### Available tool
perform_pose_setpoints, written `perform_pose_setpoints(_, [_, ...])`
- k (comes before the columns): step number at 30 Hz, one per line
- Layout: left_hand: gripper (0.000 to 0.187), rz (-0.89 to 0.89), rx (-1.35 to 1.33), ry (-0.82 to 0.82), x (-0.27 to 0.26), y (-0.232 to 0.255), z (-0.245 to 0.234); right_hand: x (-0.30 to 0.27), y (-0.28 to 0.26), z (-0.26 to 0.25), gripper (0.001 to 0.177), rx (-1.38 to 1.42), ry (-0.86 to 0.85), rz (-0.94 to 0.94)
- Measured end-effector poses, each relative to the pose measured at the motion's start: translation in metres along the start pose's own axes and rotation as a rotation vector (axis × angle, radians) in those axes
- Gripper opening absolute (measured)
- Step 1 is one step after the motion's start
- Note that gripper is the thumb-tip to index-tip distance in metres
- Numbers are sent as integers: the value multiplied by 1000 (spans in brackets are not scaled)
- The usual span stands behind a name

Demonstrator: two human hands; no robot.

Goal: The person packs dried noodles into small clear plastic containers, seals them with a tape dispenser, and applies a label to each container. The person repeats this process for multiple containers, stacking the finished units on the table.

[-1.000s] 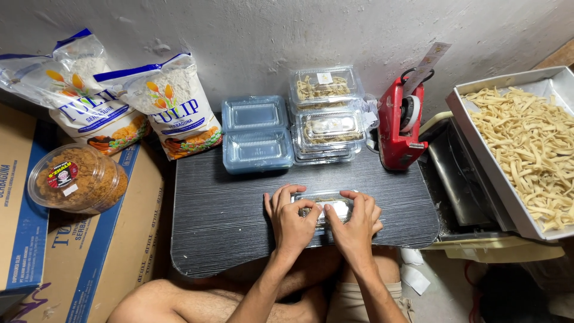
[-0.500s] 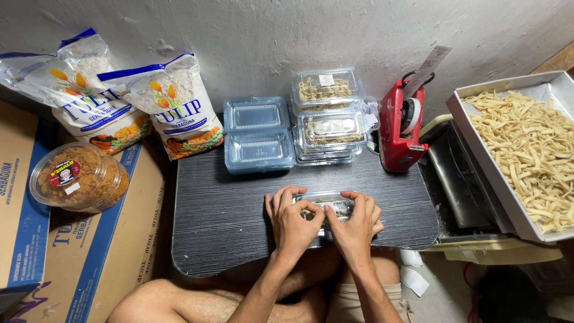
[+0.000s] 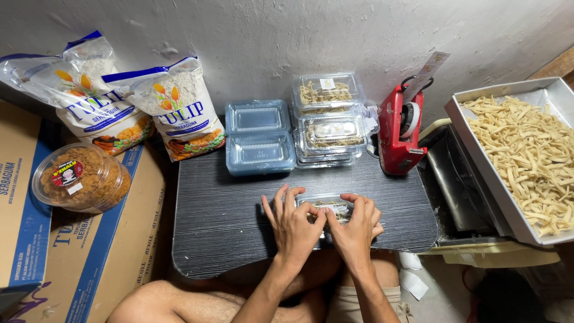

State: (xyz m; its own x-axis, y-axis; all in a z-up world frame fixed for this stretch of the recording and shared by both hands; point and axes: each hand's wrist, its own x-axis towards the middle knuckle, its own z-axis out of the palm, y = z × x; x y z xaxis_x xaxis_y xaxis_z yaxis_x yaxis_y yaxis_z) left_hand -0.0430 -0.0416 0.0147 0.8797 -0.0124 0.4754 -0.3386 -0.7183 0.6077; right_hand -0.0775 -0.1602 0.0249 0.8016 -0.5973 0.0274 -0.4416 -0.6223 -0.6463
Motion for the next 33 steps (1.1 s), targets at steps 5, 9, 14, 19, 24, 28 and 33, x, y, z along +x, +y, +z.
perform_pose_setpoints(5, [25,55,38,31,-1,1,0,0,-1,0,45,-6,1,6])
perform_pose_setpoints(9, [24,69,59,35,-1,0,0,1,4,4,45,-18,5,-1])
perform_pose_setpoints(14, [23,54,32,9,-1,0,-2,0,3,3,45,-6,8,-8])
perform_pose_setpoints(19, [24,35,9,-19,-2,-1,1,-2,-1,-1,44,2,6,-4])
perform_pose_setpoints(24, [29,-55,-21,-77,-1,-4,3,-2,1,-1,45,-5,-8,-14])
perform_pose_setpoints(28, [42,-92,-14,-114,6,-13,-3,0,1,-1,43,-5,-9,-19])
perform_pose_setpoints(33, [44,-160,-45,-279,8,-13,-12,2,7,-1,45,0,-28,-45])
